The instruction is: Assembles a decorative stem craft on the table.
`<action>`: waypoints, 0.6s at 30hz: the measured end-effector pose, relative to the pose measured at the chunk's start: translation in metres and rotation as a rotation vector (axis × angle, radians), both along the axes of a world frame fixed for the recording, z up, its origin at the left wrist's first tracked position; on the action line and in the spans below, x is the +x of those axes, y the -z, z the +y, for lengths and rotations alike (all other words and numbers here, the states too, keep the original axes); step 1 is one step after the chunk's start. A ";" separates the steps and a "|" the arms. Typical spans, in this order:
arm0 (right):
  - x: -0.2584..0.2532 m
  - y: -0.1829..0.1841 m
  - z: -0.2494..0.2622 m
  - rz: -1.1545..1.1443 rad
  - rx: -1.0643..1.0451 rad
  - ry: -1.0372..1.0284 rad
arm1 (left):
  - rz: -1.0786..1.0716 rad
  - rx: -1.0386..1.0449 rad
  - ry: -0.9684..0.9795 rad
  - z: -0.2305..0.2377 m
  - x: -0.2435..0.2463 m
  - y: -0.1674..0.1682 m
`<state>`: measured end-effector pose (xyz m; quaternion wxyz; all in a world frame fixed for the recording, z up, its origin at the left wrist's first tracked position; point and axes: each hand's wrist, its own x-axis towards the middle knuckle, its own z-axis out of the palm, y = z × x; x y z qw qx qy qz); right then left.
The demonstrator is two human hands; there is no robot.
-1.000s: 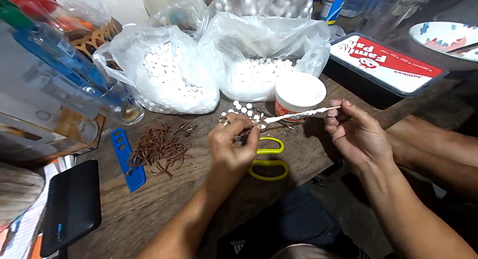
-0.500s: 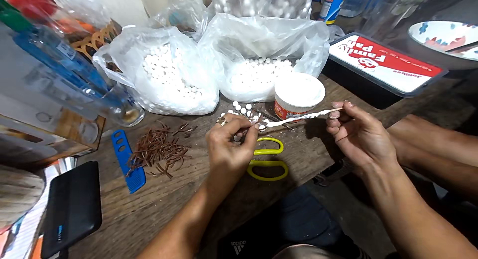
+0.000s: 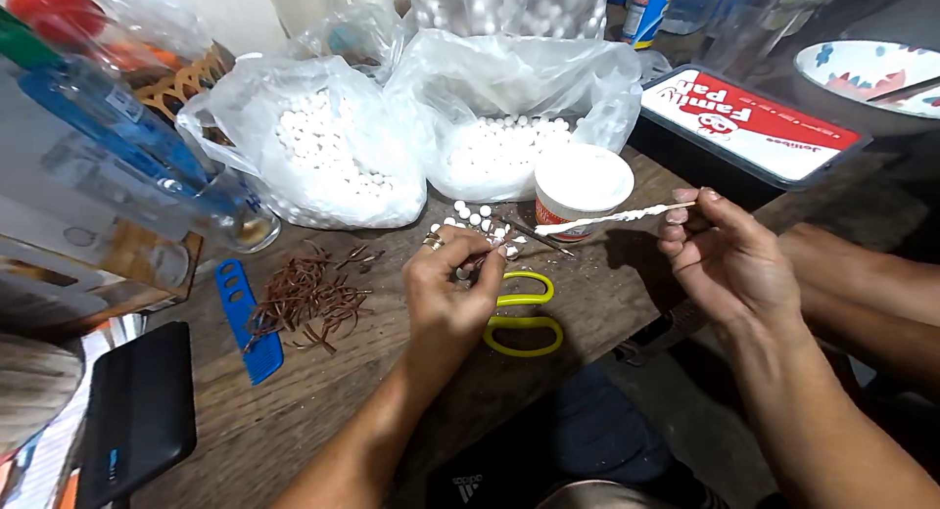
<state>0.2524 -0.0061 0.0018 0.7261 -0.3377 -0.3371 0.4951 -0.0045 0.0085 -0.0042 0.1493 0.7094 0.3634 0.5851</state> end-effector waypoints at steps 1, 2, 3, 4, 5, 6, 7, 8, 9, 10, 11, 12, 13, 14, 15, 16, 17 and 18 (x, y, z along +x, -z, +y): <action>0.001 -0.002 0.000 -0.028 0.017 0.006 | 0.000 0.001 0.001 0.000 0.000 0.000; 0.002 -0.003 -0.001 -0.065 0.041 0.016 | 0.000 0.003 0.002 0.000 0.000 0.000; 0.001 -0.004 -0.001 -0.113 0.064 0.027 | 0.004 0.003 0.002 -0.001 0.000 -0.001; 0.000 -0.005 -0.002 -0.155 0.084 0.037 | 0.008 0.007 0.001 -0.001 0.000 -0.001; -0.002 -0.006 -0.003 -0.189 0.100 0.046 | 0.011 0.013 0.002 -0.001 0.000 -0.001; -0.004 -0.006 -0.004 -0.212 0.114 0.050 | 0.015 0.020 0.001 0.000 0.000 0.000; -0.005 -0.007 -0.005 -0.223 0.124 0.052 | 0.018 0.027 -0.001 0.000 0.000 0.000; -0.005 -0.007 -0.006 -0.229 0.129 0.053 | 0.021 0.034 -0.005 0.000 0.000 0.000; -0.005 -0.007 -0.005 -0.229 0.132 0.055 | 0.026 0.038 -0.008 0.000 0.001 0.000; -0.005 -0.008 -0.006 -0.229 0.134 0.055 | 0.030 0.040 -0.010 0.000 0.001 0.000; -0.006 -0.008 -0.005 -0.233 0.135 0.054 | 0.033 0.040 -0.012 0.000 0.001 0.001; -0.006 -0.008 -0.005 -0.239 0.137 0.050 | 0.037 0.038 -0.015 -0.001 0.001 0.000; -0.006 -0.008 -0.005 -0.248 0.140 0.045 | 0.042 0.038 -0.019 -0.001 0.001 0.000; -0.006 -0.008 -0.005 -0.254 0.144 0.038 | 0.049 0.040 -0.023 -0.001 0.001 0.000; -0.005 -0.008 -0.005 -0.260 0.146 0.034 | 0.054 0.043 -0.027 -0.001 0.001 0.000; -0.005 -0.008 -0.005 -0.261 0.148 0.030 | 0.056 0.046 -0.025 -0.001 0.001 0.001; -0.005 -0.008 -0.006 -0.258 0.150 0.023 | 0.056 0.049 -0.021 -0.001 0.001 0.001; -0.005 -0.008 -0.006 -0.250 0.149 0.013 | 0.062 0.053 -0.020 -0.001 0.000 0.001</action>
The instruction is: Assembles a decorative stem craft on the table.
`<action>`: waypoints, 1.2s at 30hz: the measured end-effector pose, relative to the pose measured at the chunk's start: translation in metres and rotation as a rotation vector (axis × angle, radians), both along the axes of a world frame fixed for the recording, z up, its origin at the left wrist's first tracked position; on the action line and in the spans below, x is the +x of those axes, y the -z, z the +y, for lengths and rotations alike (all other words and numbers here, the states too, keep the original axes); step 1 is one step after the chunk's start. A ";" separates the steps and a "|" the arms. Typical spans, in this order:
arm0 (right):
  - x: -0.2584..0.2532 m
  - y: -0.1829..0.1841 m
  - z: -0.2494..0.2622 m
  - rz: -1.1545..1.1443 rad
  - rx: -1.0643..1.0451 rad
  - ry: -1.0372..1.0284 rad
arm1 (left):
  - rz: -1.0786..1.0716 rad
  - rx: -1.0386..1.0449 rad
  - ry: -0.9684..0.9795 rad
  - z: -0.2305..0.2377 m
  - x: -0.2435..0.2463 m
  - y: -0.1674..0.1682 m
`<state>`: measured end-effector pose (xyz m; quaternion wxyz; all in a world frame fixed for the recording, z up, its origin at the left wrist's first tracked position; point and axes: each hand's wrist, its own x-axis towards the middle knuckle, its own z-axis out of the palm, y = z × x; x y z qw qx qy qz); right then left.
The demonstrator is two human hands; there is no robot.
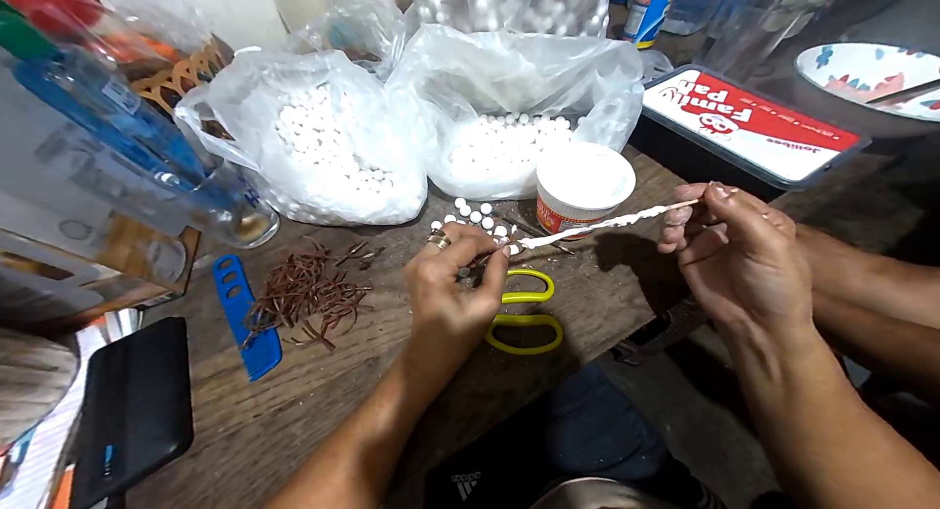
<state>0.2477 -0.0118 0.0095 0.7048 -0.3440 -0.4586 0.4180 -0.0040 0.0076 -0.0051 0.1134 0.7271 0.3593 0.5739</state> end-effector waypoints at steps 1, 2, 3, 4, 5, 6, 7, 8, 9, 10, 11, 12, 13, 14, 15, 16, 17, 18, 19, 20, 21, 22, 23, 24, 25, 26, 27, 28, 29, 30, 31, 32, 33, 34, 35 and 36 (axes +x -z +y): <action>0.000 0.000 0.000 0.010 -0.006 -0.010 | 0.009 0.003 -0.002 0.000 0.000 0.000; 0.001 0.000 0.000 0.020 -0.018 -0.018 | 0.019 0.004 -0.006 0.000 0.000 0.000; 0.001 0.000 0.001 0.036 -0.028 -0.024 | 0.026 0.005 -0.008 0.000 0.000 0.000; 0.002 0.000 0.001 0.050 -0.037 -0.030 | 0.028 0.006 -0.009 -0.001 0.000 -0.001; 0.002 0.000 0.002 0.061 -0.044 -0.031 | 0.027 0.008 -0.008 -0.001 0.000 -0.001; 0.003 0.001 0.003 0.070 -0.048 -0.030 | 0.025 0.010 -0.007 -0.001 0.000 -0.001; 0.003 0.002 0.004 0.075 -0.050 -0.027 | 0.020 0.012 -0.004 0.000 0.000 -0.001; 0.003 0.002 0.005 0.078 -0.052 -0.025 | 0.013 0.013 -0.001 0.000 0.000 -0.001; 0.003 0.003 0.005 0.082 -0.054 -0.022 | 0.007 0.015 0.003 0.000 0.000 -0.001; 0.004 0.003 0.005 0.082 -0.055 -0.020 | 0.002 0.016 0.007 0.000 0.000 -0.001; 0.004 0.004 0.005 0.082 -0.056 -0.019 | -0.001 0.018 0.011 0.000 0.000 -0.001; 0.004 0.004 0.005 0.083 -0.059 -0.019 | -0.003 0.019 0.012 0.000 0.000 -0.001; 0.004 0.004 0.005 0.085 -0.063 -0.020 | -0.005 0.021 0.012 0.000 0.000 -0.001; 0.004 0.004 0.005 0.090 -0.065 -0.022 | -0.005 0.023 0.012 0.000 0.000 -0.001; 0.004 0.004 0.005 0.097 -0.069 -0.027 | -0.004 0.022 0.013 0.000 0.000 -0.001; 0.004 0.004 0.005 0.104 -0.071 -0.031 | -0.002 0.022 0.015 0.000 0.000 -0.001; 0.004 0.004 0.005 0.107 -0.072 -0.038 | -0.001 0.021 0.014 0.000 0.000 -0.002; 0.004 0.004 0.004 0.110 -0.075 -0.042 | 0.001 0.023 0.012 0.000 0.000 -0.001; 0.005 0.004 0.004 0.112 -0.078 -0.048 | 0.002 0.023 0.012 0.000 0.000 -0.001; 0.005 0.005 0.005 0.114 -0.081 -0.054 | 0.004 0.024 0.010 0.000 0.000 -0.001; 0.005 0.005 0.005 0.119 -0.085 -0.060 | 0.004 0.022 0.010 0.000 0.000 -0.001; 0.005 0.006 0.005 0.125 -0.092 -0.067 | 0.004 0.022 0.010 0.001 -0.001 -0.001; 0.005 0.006 0.004 0.131 -0.100 -0.077 | 0.003 0.024 0.009 0.001 -0.001 -0.001; 0.005 0.006 0.004 0.143 -0.110 -0.090 | 0.002 0.026 0.009 0.001 0.000 -0.001; 0.005 0.006 0.004 0.156 -0.118 -0.100 | 0.002 0.027 0.009 0.001 0.000 -0.001; 0.006 0.006 0.003 0.167 -0.122 -0.105 | 0.001 0.025 0.009 0.001 0.000 -0.001; 0.010 0.004 0.004 0.169 -0.119 -0.100 | -0.003 0.023 0.012 0.001 0.000 -0.001; 0.015 0.002 0.004 0.152 -0.109 -0.082 | -0.007 0.022 0.016 0.001 -0.001 -0.001; 0.023 -0.003 0.006 0.120 -0.089 -0.047 | -0.010 0.020 0.017 0.001 -0.001 -0.001; 0.032 -0.008 0.008 0.069 -0.056 0.001 | -0.005 0.011 0.013 0.001 -0.003 -0.001; 0.039 -0.013 0.011 0.019 -0.009 0.069 | 0.005 -0.010 0.007 0.000 -0.005 -0.002; 0.044 -0.017 0.015 -0.044 0.059 0.137 | 0.014 -0.044 -0.001 0.000 -0.008 -0.003; 0.047 -0.020 0.019 -0.123 0.125 0.195 | 0.012 -0.084 -0.008 -0.001 -0.010 -0.004; 0.047 -0.022 0.023 -0.211 0.176 0.230 | -0.007 -0.124 -0.015 0.000 -0.013 -0.006; 0.045 -0.023 0.027 -0.304 0.207 0.238 | -0.036 -0.163 -0.022 0.001 -0.015 -0.009; 0.042 -0.022 0.032 -0.405 0.220 0.228 | -0.064 -0.203 -0.033 0.001 -0.017 -0.012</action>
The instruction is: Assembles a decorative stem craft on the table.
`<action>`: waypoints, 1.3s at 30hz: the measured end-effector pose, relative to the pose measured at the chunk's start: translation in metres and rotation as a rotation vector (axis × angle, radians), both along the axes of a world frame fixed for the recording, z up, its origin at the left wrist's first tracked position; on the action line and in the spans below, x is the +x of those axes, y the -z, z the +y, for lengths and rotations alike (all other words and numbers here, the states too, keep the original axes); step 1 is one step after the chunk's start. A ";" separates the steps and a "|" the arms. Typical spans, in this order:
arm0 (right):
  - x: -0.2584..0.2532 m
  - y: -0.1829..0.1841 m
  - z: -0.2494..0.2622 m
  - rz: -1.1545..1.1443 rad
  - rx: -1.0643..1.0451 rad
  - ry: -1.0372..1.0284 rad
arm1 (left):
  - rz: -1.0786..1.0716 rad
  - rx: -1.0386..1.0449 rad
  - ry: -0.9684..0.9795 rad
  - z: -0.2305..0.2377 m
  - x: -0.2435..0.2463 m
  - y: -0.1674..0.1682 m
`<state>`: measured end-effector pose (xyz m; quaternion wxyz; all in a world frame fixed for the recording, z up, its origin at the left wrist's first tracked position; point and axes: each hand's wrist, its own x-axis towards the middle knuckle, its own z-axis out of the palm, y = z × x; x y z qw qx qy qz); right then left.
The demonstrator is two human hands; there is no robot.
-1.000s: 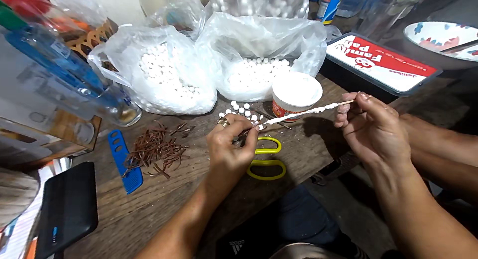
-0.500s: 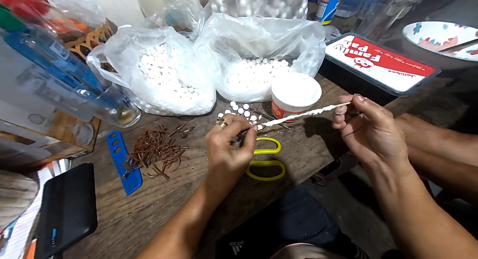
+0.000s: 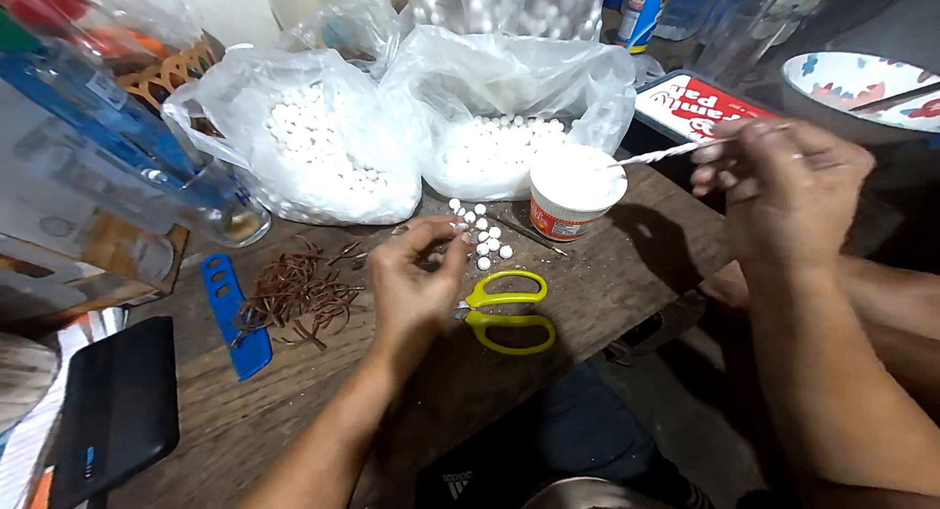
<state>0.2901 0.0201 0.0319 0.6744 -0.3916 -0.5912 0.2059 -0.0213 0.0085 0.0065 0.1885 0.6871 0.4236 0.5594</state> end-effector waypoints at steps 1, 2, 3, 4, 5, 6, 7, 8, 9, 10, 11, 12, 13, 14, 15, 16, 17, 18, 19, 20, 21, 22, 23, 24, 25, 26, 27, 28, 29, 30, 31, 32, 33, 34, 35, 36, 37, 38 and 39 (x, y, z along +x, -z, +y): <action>-0.003 0.001 0.005 -0.092 -0.017 -0.002 | -0.030 -0.041 -0.017 0.000 -0.002 -0.003; -0.006 0.002 0.009 -0.165 -0.048 -0.001 | -0.055 -0.074 -0.030 -0.001 -0.005 -0.005; -0.008 0.003 0.012 -0.224 -0.091 0.000 | -0.071 -0.093 -0.039 -0.002 -0.009 -0.007; -0.008 0.003 0.014 -0.288 -0.134 0.011 | -0.076 -0.102 -0.042 -0.002 -0.013 -0.007; -0.005 0.003 0.014 -0.369 -0.152 0.050 | -0.080 -0.109 -0.047 -0.003 -0.018 -0.006; -0.001 0.002 0.012 -0.468 -0.132 0.122 | -0.082 -0.122 -0.055 -0.004 -0.022 -0.006; 0.002 0.000 0.007 -0.553 -0.074 0.214 | -0.088 -0.139 -0.066 -0.005 -0.027 -0.005; 0.003 -0.002 0.002 -0.604 0.008 0.291 | -0.104 -0.163 -0.079 -0.006 -0.031 -0.005; -0.001 -0.005 -0.003 -0.622 0.099 0.335 | -0.138 -0.191 -0.088 -0.007 -0.035 -0.004; -0.014 -0.009 -0.010 -0.624 0.190 0.332 | -0.187 -0.223 -0.092 -0.007 -0.037 -0.003; -0.033 -0.012 -0.017 -0.640 0.263 0.279 | -0.241 -0.260 -0.089 -0.006 -0.039 -0.003; -0.055 -0.014 -0.022 -0.668 0.314 0.188 | -0.296 -0.300 -0.080 -0.006 -0.041 -0.003; -0.076 -0.014 -0.021 -0.698 0.342 0.087 | -0.336 -0.331 -0.072 -0.006 -0.042 -0.003; -0.095 -0.013 -0.016 -0.732 0.340 0.001 | -0.360 -0.344 -0.062 -0.006 -0.044 -0.004; -0.110 -0.011 -0.005 -0.771 0.311 -0.072 | -0.360 -0.343 -0.055 -0.007 -0.045 -0.003; -0.123 -0.008 0.008 -0.814 0.259 -0.132 | -0.344 -0.332 -0.053 -0.008 -0.047 -0.002; -0.135 -0.006 0.021 -0.857 0.185 -0.179 | -0.316 -0.314 -0.061 -0.008 -0.049 -0.002; -0.146 -0.006 0.034 -0.899 0.106 -0.218 | -0.286 -0.293 -0.074 -0.008 -0.050 -0.002; -0.156 -0.007 0.046 -0.940 0.019 -0.254 | -0.257 -0.269 -0.094 -0.007 -0.050 -0.002; -0.165 -0.009 0.057 -0.982 -0.064 -0.287 | -0.243 -0.243 -0.119 -0.005 -0.050 -0.001; -0.174 -0.011 0.065 -1.025 -0.127 -0.312 | -0.235 -0.233 -0.139 -0.002 -0.049 -0.002; -0.181 -0.012 0.073 -1.068 -0.169 -0.323 | -0.239 -0.236 -0.159 0.000 -0.049 -0.003; -0.188 -0.011 0.079 -1.109 -0.203 -0.328 | -0.238 -0.245 -0.177 0.001 -0.049 -0.003; -0.194 -0.010 0.082 -1.152 -0.243 -0.325 | -0.226 -0.253 -0.191 0.002 -0.050 -0.003; -0.199 -0.010 0.084 -1.202 -0.284 -0.315 | -0.209 -0.259 -0.198 0.002 -0.050 -0.003; -0.203 -0.009 0.085 -1.251 -0.319 -0.301 | -0.190 -0.266 -0.202 0.002 -0.050 -0.003; -0.205 -0.008 0.085 -1.277 -0.342 -0.294 | -0.176 -0.271 -0.205 0.002 -0.050 -0.003; -0.206 -0.007 0.085 -1.276 -0.345 -0.298 | -0.164 -0.268 -0.206 0.002 -0.049 -0.003; -0.204 -0.005 0.086 -1.247 -0.327 -0.315 | -0.157 -0.256 -0.208 0.002 -0.049 -0.002; -0.200 -0.004 0.088 -1.184 -0.300 -0.342 | -0.150 -0.242 -0.209 0.003 -0.049 -0.001; -0.196 -0.003 0.088 -1.086 -0.270 -0.375 | -0.144 -0.231 -0.206 0.003 -0.049 0.000; -0.190 -0.003 0.089 -0.966 -0.250 -0.409 | -0.144 -0.222 -0.200 0.003 -0.049 0.001; -0.186 -0.004 0.087 -0.827 -0.276 -0.456 | -0.144 -0.209 -0.192 0.003 -0.049 0.002; -0.183 -0.005 0.084 -0.665 -0.341 -0.524 | -0.142 -0.196 -0.183 0.003 -0.048 0.003; -0.181 -0.006 0.080 -0.505 -0.414 -0.596 | -0.133 -0.181 -0.176 0.002 -0.048 0.004; -0.180 -0.006 0.077 -0.371 -0.484 -0.652 | -0.111 -0.166 -0.170 0.001 -0.048 0.005; -0.179 -0.005 0.074 -0.263 -0.532 -0.696 | -0.079 -0.147 -0.166 -0.001 -0.048 0.006; -0.177 -0.003 0.074 -0.179 -0.558 -0.734 | -0.057 -0.130 -0.161 -0.002 -0.048 0.007; -0.176 -0.002 0.074 -0.112 -0.579 -0.760 | -0.042 -0.117 -0.158 -0.003 -0.048 0.007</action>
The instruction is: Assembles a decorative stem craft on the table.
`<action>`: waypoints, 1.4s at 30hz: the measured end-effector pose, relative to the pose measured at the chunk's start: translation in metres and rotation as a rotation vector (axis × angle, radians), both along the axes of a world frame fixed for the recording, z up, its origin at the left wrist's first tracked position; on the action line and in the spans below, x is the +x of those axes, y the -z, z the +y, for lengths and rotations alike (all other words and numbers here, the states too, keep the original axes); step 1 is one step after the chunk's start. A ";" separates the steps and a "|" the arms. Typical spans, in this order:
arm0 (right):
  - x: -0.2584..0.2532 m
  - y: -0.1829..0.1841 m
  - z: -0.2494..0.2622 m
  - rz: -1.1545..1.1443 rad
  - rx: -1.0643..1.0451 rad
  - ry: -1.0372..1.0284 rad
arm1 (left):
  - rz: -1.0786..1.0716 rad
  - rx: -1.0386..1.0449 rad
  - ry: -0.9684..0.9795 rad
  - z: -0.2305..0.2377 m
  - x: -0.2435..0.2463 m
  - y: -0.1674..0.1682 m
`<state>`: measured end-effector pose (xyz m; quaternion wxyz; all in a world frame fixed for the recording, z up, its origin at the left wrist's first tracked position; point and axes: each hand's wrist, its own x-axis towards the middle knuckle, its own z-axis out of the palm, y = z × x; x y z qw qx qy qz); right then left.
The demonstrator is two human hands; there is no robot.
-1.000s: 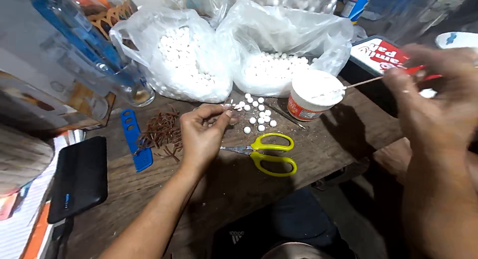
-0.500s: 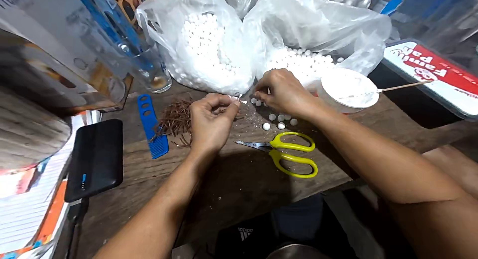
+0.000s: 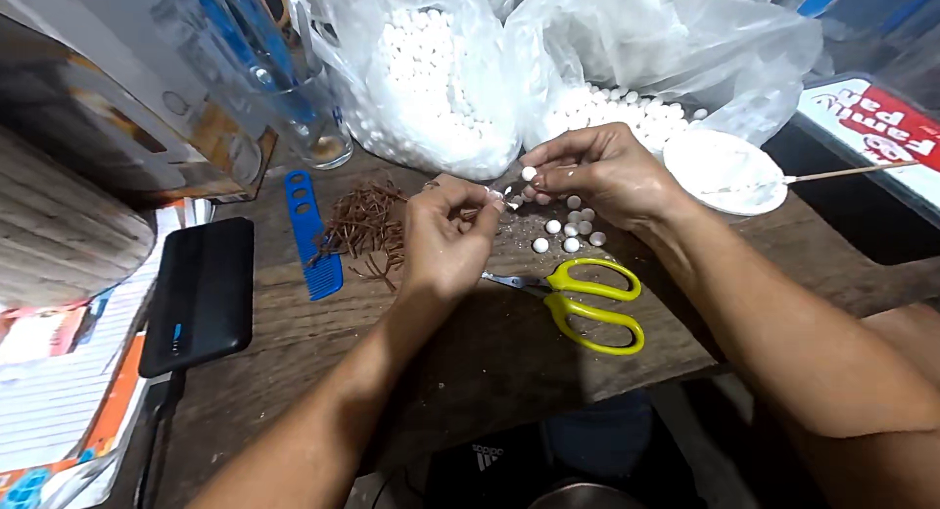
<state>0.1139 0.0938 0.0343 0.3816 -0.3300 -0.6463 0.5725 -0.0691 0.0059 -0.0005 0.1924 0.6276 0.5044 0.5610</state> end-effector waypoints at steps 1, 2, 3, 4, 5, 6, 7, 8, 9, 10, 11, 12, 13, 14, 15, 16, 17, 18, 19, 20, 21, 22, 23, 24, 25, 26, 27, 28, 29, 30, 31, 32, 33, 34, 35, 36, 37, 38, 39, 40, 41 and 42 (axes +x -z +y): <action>0.001 0.000 0.000 0.038 -0.042 -0.007 | 0.009 0.013 0.000 0.000 0.001 0.000; 0.001 0.000 0.000 0.059 -0.079 -0.018 | 0.011 0.025 -0.001 0.000 0.001 0.000; 0.001 -0.001 0.000 0.071 -0.107 -0.032 | 0.009 0.034 0.000 -0.001 0.002 0.000; 0.001 -0.001 0.000 0.083 -0.133 -0.045 | 0.005 0.042 0.003 -0.001 0.002 0.000; 0.001 -0.001 0.000 0.098 -0.158 -0.055 | 0.001 0.049 0.007 0.000 0.002 0.001; 0.001 -0.001 0.000 0.109 -0.176 -0.065 | -0.002 0.056 0.008 0.000 0.003 0.001; 0.001 -0.001 0.000 0.116 -0.188 -0.076 | -0.004 0.061 0.006 0.001 0.003 0.001; 0.002 -0.001 0.000 0.123 -0.192 -0.090 | -0.009 0.066 -0.001 0.002 0.003 0.001; 0.002 0.000 0.001 0.131 -0.188 -0.102 | -0.008 0.067 -0.005 0.002 0.003 0.000; 0.003 0.001 0.001 0.135 -0.177 -0.110 | -0.006 0.070 -0.008 0.002 0.003 0.000; 0.003 0.001 0.001 0.140 -0.162 -0.118 | -0.004 0.071 -0.007 0.002 0.003 0.000; 0.004 0.002 0.001 0.145 -0.152 -0.119 | -0.005 0.070 -0.003 0.002 0.003 0.000; 0.004 0.001 0.001 0.144 -0.144 -0.116 | -0.014 0.072 -0.004 0.002 0.003 0.001; 0.004 0.001 0.001 0.142 -0.139 -0.113 | -0.021 0.073 -0.004 0.003 0.003 0.001; 0.004 0.001 0.001 0.140 -0.133 -0.114 | -0.022 0.072 -0.006 0.003 0.003 0.001; 0.004 0.001 0.000 0.137 -0.124 -0.111 | -0.019 0.072 -0.011 0.003 0.004 0.001; 0.003 0.000 -0.001 0.131 -0.106 -0.106 | -0.016 0.069 -0.016 0.002 0.004 0.001; 0.003 0.000 -0.002 0.125 -0.086 -0.102 | -0.012 0.066 -0.021 0.002 0.005 0.001; 0.002 0.001 -0.003 0.118 -0.062 -0.099 | -0.011 0.065 -0.022 0.002 0.005 0.001; 0.002 0.002 -0.003 0.113 -0.036 -0.099 | -0.012 0.067 -0.021 0.002 0.005 0.002; 0.001 0.003 -0.003 0.109 -0.016 -0.099 | -0.014 0.070 -0.018 0.002 0.005 0.002; 0.001 0.003 -0.003 0.105 -0.005 -0.098 | -0.013 0.072 -0.016 0.003 0.005 0.002; 0.000 0.003 -0.003 0.105 -0.001 -0.095 | -0.011 0.072 -0.015 0.003 0.004 0.003; 0.000 0.004 -0.003 0.106 0.001 -0.091 | -0.012 0.073 -0.013 0.003 0.004 0.003; 0.000 0.004 -0.004 0.104 0.002 -0.087 | -0.015 0.074 -0.011 0.003 0.004 0.003; -0.001 0.004 -0.004 0.103 0.003 -0.083 | -0.017 0.075 -0.011 0.003 0.005 0.003; -0.001 0.003 -0.005 0.101 0.003 -0.080 | -0.018 0.073 -0.011 0.003 0.005 0.003; -0.001 0.003 -0.005 0.099 0.005 -0.079 | -0.018 0.071 -0.012 0.002 0.005 0.002; -0.001 0.003 -0.005 0.095 0.007 -0.080 | -0.015 0.070 -0.011 0.002 0.005 0.002; -0.001 0.004 -0.005 0.092 0.008 -0.081 | -0.014 0.071 -0.011 0.002 0.005 0.003; -0.002 0.003 -0.006 0.092 0.007 -0.080 | -0.015 0.071 -0.010 0.002 0.005 0.003; -0.002 0.003 -0.006 0.091 0.004 -0.076 | -0.015 0.068 -0.007 0.003 0.005 0.003; -0.002 0.003 -0.006 0.089 0.006 -0.077 | -0.015 0.062 -0.004 0.003 0.005 0.003; -0.002 0.003 -0.006 0.088 0.009 -0.078 | -0.016 0.055 0.000 0.003 0.005 0.003; -0.002 0.004 -0.006 0.086 0.017 -0.081 | -0.016 0.048 0.001 0.003 0.005 0.003; -0.001 0.004 -0.006 0.086 0.027 -0.082 | -0.016 0.047 0.001 0.003 0.005 0.003; -0.001 0.005 -0.006 0.084 0.035 -0.084 | -0.014 0.046 0.001 0.003 0.005 0.004; -0.001 0.005 -0.005 0.083 0.043 -0.084 | -0.012 0.046 0.001 0.003 0.005 0.003; -0.001 0.005 -0.005 0.081 0.051 -0.087 | -0.009 0.046 0.002 0.003 0.005 0.003; -0.001 0.005 -0.005 0.079 0.058 -0.091 | -0.007 0.045 0.003 0.003 0.005 0.003; -0.001 0.005 -0.005 0.076 0.065 -0.093 | -0.008 0.041 0.004 0.003 0.005 0.003; -0.001 0.005 -0.005 0.068 0.070 -0.093 | -0.010 0.037 0.006 0.002 0.005 0.003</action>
